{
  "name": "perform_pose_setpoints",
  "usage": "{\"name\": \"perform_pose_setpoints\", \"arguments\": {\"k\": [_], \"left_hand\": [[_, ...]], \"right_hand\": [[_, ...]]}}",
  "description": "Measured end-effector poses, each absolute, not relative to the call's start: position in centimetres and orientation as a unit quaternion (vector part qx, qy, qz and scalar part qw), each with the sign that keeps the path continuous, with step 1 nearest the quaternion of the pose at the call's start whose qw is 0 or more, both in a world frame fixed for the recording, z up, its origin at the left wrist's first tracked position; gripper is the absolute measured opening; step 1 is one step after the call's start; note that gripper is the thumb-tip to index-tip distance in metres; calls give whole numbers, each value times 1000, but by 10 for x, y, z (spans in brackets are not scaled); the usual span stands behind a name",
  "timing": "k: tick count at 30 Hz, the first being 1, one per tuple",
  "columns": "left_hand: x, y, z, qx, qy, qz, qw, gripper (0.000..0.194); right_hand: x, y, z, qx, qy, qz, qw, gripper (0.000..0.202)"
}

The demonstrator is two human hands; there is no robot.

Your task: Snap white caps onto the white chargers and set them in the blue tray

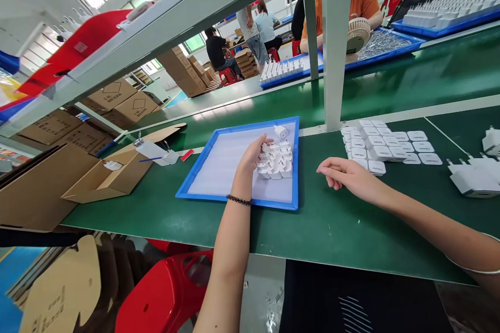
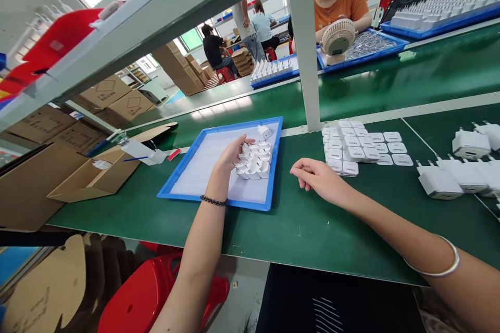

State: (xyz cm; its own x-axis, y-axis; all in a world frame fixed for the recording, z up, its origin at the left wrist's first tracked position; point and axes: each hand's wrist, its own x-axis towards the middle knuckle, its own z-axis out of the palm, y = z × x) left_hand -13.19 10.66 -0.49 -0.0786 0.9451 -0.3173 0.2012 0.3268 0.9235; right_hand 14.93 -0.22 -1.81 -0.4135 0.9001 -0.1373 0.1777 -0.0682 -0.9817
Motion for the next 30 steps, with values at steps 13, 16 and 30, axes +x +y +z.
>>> {"name": "perform_pose_setpoints", "arguments": {"k": [13, 16, 30], "left_hand": [[-125, 102, 3, 422, 612, 348, 571, 51], [-126, 102, 5, 426, 613, 348, 567, 46], [-131, 101, 8, 469, 634, 390, 476, 39]], "right_hand": [[151, 0, -27, -455, -613, 567, 308, 33], [150, 2, -27, -459, -613, 563, 310, 31], [154, 7, -27, -490, -691, 445, 291, 27]]}}
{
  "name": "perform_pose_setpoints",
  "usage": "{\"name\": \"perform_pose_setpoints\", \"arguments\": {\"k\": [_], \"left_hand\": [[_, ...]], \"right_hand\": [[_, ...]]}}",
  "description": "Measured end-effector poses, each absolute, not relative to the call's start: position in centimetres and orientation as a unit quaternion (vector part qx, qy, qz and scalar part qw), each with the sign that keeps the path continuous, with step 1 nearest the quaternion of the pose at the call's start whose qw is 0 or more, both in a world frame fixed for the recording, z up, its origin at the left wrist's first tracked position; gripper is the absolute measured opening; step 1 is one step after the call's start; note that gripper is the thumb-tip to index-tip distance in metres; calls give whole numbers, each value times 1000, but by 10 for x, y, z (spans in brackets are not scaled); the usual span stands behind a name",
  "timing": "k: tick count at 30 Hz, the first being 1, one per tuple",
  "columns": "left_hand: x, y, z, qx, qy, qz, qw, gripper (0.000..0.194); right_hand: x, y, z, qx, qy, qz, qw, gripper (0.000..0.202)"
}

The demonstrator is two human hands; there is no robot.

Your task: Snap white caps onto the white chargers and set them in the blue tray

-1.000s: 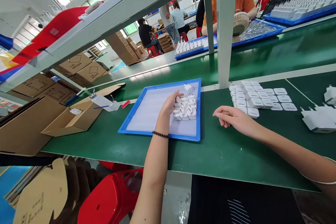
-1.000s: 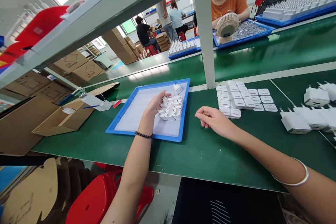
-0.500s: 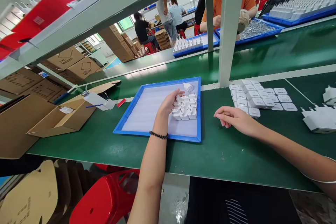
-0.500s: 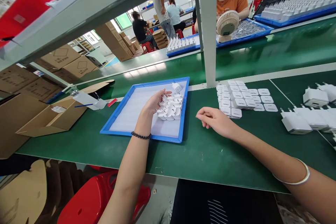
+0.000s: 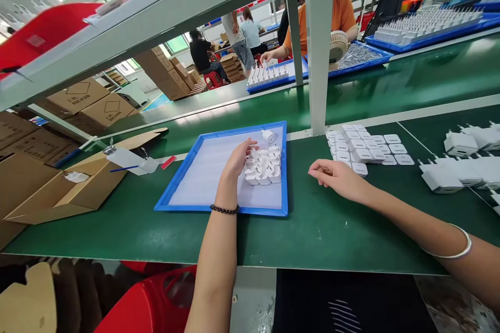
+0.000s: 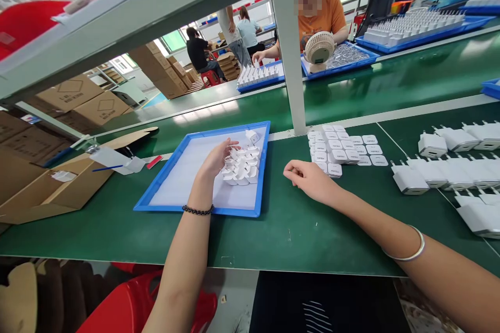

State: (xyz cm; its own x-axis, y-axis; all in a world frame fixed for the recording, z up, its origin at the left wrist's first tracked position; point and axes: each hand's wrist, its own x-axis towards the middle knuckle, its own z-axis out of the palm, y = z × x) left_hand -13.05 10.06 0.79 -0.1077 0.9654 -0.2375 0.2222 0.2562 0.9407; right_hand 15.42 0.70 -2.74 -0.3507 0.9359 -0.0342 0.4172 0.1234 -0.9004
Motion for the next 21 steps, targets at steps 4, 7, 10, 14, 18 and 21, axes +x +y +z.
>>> {"name": "perform_pose_setpoints", "arguments": {"k": [4, 7, 10, 14, 18, 21], "left_hand": [[-134, 98, 15, 490, 640, 462, 369, 32], [-122, 84, 30, 515, 616, 534, 265, 23], [-93, 61, 40, 621, 542, 559, 88, 23], [-45, 30, 31, 808, 451, 379, 7, 23], [-17, 18, 8, 938, 325, 109, 49, 33], [-12, 19, -8, 946, 320, 21, 58, 33]], "right_hand": [[154, 4, -23, -498, -739, 362, 273, 18], [153, 4, -21, -493, -763, 323, 266, 16], [159, 12, -21, -515, -762, 285, 269, 18], [181, 34, -20, -589, -724, 224, 281, 25], [209, 56, -22, -679, -663, 139, 283, 33], [222, 64, -27, -735, -619, 112, 252, 48]]}}
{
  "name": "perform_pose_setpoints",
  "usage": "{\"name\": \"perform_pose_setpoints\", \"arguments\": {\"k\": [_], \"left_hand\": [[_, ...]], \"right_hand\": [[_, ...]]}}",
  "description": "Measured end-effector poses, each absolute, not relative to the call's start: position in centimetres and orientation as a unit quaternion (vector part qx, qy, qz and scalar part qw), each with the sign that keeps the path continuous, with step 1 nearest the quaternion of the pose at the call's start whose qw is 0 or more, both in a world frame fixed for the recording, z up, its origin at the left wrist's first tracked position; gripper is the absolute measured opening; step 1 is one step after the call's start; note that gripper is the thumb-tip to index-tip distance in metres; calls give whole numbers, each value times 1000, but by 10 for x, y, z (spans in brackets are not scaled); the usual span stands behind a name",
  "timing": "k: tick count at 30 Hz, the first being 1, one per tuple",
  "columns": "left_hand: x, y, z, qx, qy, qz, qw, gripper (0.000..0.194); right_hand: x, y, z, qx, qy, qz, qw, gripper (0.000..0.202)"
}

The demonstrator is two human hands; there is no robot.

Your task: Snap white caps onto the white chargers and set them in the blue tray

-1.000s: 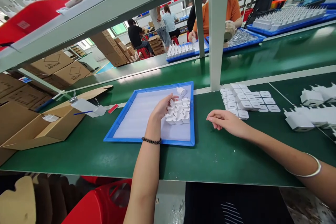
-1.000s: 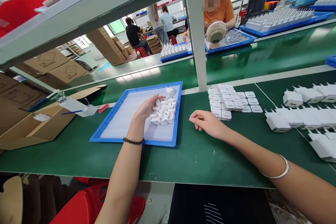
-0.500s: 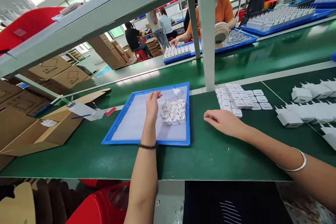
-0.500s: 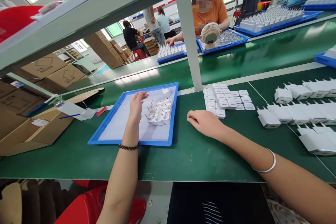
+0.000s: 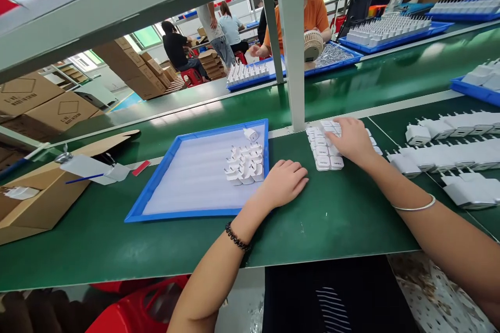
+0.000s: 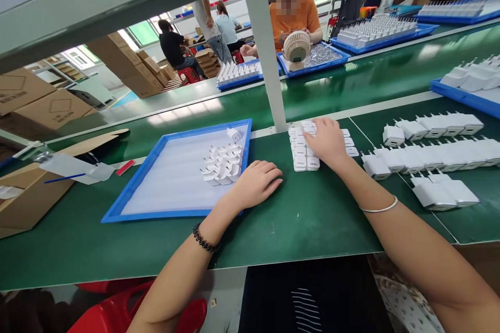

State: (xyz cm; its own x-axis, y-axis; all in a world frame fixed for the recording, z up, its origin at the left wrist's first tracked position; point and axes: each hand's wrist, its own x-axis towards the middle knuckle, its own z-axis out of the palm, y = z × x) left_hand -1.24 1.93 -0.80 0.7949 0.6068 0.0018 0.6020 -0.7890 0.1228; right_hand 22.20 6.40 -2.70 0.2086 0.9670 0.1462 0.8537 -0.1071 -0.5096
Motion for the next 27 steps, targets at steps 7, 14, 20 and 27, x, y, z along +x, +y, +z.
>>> {"name": "perform_pose_setpoints", "arguments": {"k": [7, 14, 20, 27], "left_hand": [[-16, 29, -18, 930, 359, 14, 79, 28], [-14, 25, -17, 924, 373, -3, 83, 24], [-15, 24, -17, 925, 371, -4, 80, 21], [-13, 23, -16, 924, 375, -20, 70, 22]], "right_hand": [[223, 62, -29, -768, -606, 134, 159, 54], [224, 62, -23, -772, -603, 140, 147, 55], [236, 64, -16, -810, -552, 121, 154, 57], [270, 69, -18, -869, -451, 166, 119, 75]]}}
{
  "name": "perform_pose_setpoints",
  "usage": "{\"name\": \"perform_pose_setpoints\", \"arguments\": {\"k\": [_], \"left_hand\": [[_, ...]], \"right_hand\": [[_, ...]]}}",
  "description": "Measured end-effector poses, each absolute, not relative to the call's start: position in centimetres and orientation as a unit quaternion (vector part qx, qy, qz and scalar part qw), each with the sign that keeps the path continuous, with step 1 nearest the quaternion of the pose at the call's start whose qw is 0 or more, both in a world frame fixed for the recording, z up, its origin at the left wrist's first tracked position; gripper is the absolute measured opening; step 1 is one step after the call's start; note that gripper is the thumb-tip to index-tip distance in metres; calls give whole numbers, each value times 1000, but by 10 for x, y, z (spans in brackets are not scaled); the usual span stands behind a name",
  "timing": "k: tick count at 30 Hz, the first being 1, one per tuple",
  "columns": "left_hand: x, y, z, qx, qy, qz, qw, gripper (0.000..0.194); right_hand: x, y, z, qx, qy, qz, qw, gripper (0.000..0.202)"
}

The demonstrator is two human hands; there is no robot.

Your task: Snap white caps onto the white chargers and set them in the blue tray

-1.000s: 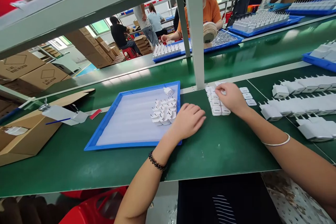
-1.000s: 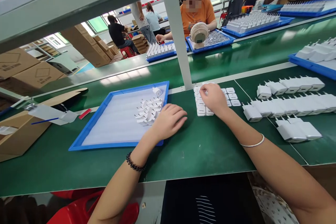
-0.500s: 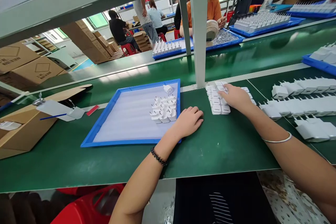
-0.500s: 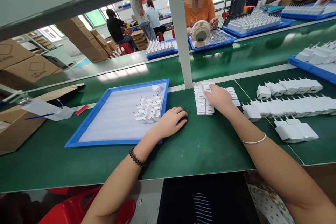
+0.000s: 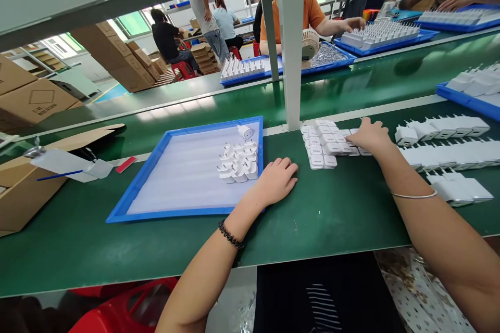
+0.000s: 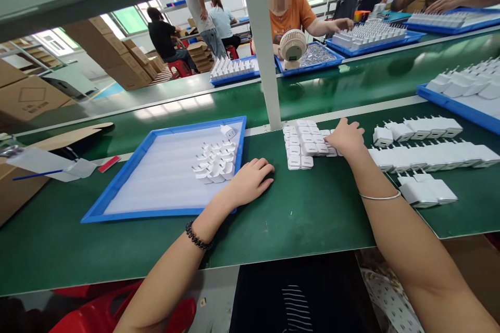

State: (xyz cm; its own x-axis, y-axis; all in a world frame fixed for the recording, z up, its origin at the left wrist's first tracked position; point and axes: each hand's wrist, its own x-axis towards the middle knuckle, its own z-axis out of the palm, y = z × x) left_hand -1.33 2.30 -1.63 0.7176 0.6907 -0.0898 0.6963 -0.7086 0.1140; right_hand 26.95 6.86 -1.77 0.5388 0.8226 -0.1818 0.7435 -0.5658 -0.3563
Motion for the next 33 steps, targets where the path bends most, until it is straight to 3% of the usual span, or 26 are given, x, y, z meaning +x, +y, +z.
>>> {"name": "perform_pose_setpoints", "arguments": {"k": [9, 12, 15, 18, 20, 22, 25, 30, 33], "left_hand": [[-12, 22, -12, 921, 382, -30, 70, 23], [-12, 21, -13, 920, 384, -25, 66, 23], [-11, 22, -17, 911, 408, 7, 66, 22], [-12, 23, -19, 890, 424, 153, 66, 30], [-14, 23, -17, 868, 400, 291, 46, 45], [-14, 22, -15, 852, 363, 376, 22, 55], [-14, 21, -13, 860, 351, 366, 54, 51], [-13, 22, -18, 798, 405, 387, 224, 37], [-13, 22, -18, 770, 406, 416, 264, 40]], "right_hand": [[275, 75, -24, -862, -450, 171, 159, 87], [279, 73, -17, -862, -445, 150, 190, 64], [272, 66, -5, -816, -483, 73, 310, 27], [248, 55, 3, -688, -534, 57, 487, 17], [222, 44, 4, -612, -537, 155, 559, 16], [196, 31, 2, -539, -562, 317, 542, 18], [169, 14, -3, -450, -562, 508, 474, 24], [164, 7, -4, -459, -454, 644, 410, 35], [165, 8, -4, -458, -504, 634, 367, 35]]}}
